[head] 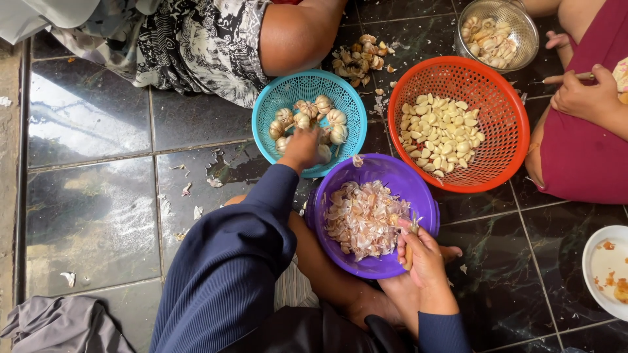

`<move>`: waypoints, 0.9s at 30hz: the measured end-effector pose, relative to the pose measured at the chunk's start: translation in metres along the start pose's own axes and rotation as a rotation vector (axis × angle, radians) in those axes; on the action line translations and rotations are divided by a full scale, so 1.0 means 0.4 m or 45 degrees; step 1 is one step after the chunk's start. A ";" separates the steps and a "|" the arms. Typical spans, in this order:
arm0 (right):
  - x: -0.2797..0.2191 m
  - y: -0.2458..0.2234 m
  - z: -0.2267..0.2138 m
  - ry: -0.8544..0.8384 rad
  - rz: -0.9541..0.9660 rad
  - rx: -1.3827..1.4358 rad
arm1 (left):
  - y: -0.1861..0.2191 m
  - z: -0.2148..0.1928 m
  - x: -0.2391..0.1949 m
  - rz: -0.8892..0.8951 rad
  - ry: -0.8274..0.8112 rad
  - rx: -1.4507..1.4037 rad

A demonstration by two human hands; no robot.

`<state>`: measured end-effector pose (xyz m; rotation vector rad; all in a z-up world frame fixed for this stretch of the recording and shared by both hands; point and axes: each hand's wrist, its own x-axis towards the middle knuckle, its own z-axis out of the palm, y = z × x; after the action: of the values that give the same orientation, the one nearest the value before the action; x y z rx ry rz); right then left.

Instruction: The person sits on the floor and peels garlic cloves by hand, separating the skins from the cloves. The peeled cloves are placed into a red basket, while the skins are collected in a purple bowl. The person repeatedly picks up garlic bulbs from a blue basket to continue peeling.

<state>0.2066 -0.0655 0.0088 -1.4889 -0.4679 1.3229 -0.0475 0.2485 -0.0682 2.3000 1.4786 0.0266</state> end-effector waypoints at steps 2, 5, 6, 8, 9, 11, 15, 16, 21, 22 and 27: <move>-0.001 -0.005 0.004 0.002 -0.005 0.002 | -0.030 -0.066 -0.014 -0.093 0.162 0.060; -0.005 -0.009 0.011 0.007 -0.013 -0.003 | -0.115 -0.085 -0.018 -0.269 0.366 0.148; -0.006 -0.010 0.013 0.006 -0.015 -0.012 | -0.150 -0.078 -0.016 -0.356 0.411 0.174; -0.003 -0.007 0.014 0.013 -0.017 -0.024 | -0.145 -0.077 -0.023 -0.363 0.386 0.236; -0.004 -0.004 0.015 0.019 -0.017 -0.035 | -0.143 -0.075 -0.028 -0.372 0.360 0.298; -0.003 0.003 0.013 0.021 -0.022 -0.047 | -0.164 -0.018 0.000 -0.316 0.332 0.312; -0.001 0.008 0.010 0.039 -0.042 -0.059 | -0.119 -0.015 -0.004 -0.267 0.310 0.137; -0.002 0.004 0.013 0.043 -0.040 -0.056 | -0.112 -0.023 -0.003 -0.264 0.306 0.139; 0.006 0.020 0.005 0.066 -0.032 -0.018 | 0.051 -0.207 -0.116 0.188 0.559 -0.495; 0.010 0.024 0.010 0.076 -0.042 -0.009 | 0.105 -0.241 -0.163 0.205 0.558 -0.492; 0.011 0.045 0.018 -0.036 -0.119 0.299 | 0.305 -0.204 -0.363 0.978 0.726 -0.614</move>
<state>0.1956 -0.0657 -0.0076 -1.2419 -0.3816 1.2800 -0.0242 0.1039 0.0775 2.3646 0.5732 1.1852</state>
